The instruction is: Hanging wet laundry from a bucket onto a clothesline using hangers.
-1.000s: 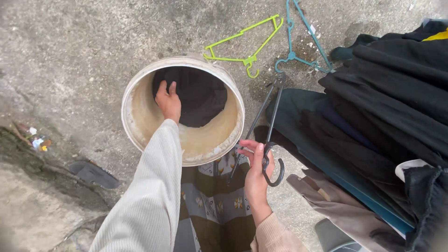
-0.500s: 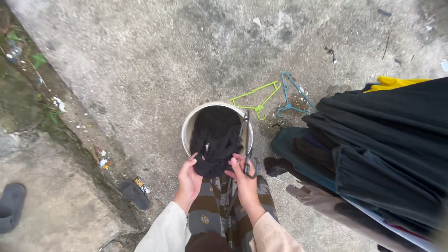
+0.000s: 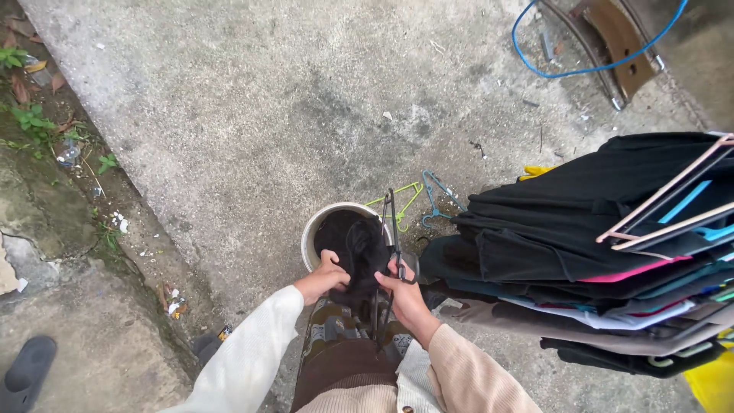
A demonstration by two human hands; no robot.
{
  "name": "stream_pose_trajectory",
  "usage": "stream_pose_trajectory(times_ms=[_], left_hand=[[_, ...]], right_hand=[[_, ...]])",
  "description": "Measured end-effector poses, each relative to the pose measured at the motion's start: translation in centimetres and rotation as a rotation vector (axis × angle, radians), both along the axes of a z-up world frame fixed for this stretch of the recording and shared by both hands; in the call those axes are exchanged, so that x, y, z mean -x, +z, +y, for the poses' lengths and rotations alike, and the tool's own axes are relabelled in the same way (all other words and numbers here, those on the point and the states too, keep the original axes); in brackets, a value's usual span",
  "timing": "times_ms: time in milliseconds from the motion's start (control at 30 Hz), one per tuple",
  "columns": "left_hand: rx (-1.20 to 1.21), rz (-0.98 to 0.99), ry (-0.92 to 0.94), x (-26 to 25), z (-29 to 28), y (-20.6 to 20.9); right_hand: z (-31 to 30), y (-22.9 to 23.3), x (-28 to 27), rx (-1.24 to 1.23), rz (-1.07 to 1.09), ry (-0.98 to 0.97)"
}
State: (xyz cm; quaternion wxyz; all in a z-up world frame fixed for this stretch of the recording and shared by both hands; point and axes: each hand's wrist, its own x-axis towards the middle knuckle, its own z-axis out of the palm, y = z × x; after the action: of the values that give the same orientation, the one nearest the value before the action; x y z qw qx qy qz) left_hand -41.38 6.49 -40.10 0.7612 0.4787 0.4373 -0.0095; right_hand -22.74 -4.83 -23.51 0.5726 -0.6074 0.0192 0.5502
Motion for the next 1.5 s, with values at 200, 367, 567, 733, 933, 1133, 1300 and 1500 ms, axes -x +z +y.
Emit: stream_pose_trajectory(times_ms=[200, 367, 567, 733, 933, 1133, 1300, 1500], left_hand=[[-1.109, -0.249, -0.341, -6.4, 8.6, 19.8], [-0.873, -0.245, -0.44, -7.6, 14.6, 24.7], [-0.99, -0.26, -0.2, -11.0, 12.5, 36.1], [-1.125, -0.217, 0.088, -10.7, 16.3, 40.5], [-1.482, -0.026, 0.002, -8.0, 25.3, 43.7], [-1.919, -0.244, -0.213, -8.6, 34.0, 47.6], [-1.517, -0.514, 0.098, -11.9, 40.2, 42.5], [-1.931, -0.676, -0.468, -11.6, 41.1, 33.6]], right_hand=[[2.0, 8.1, -4.0, -0.276, -0.268, 0.268], [4.9, 14.9, -8.9, -0.018, -0.873, 0.63], [5.4, 7.8, -13.2, -0.155, -1.461, 0.521], [6.1, 1.1, -18.0, 0.017, -1.471, 0.311], [11.4, 22.8, -20.9, 0.276, -1.056, 0.535], [14.3, 34.9, -16.2, 0.146, -1.229, 0.167], [15.7, 36.4, -13.7, -0.122, -1.173, 0.024], [15.9, 42.0, -12.4, -0.313, -1.129, -0.202]])
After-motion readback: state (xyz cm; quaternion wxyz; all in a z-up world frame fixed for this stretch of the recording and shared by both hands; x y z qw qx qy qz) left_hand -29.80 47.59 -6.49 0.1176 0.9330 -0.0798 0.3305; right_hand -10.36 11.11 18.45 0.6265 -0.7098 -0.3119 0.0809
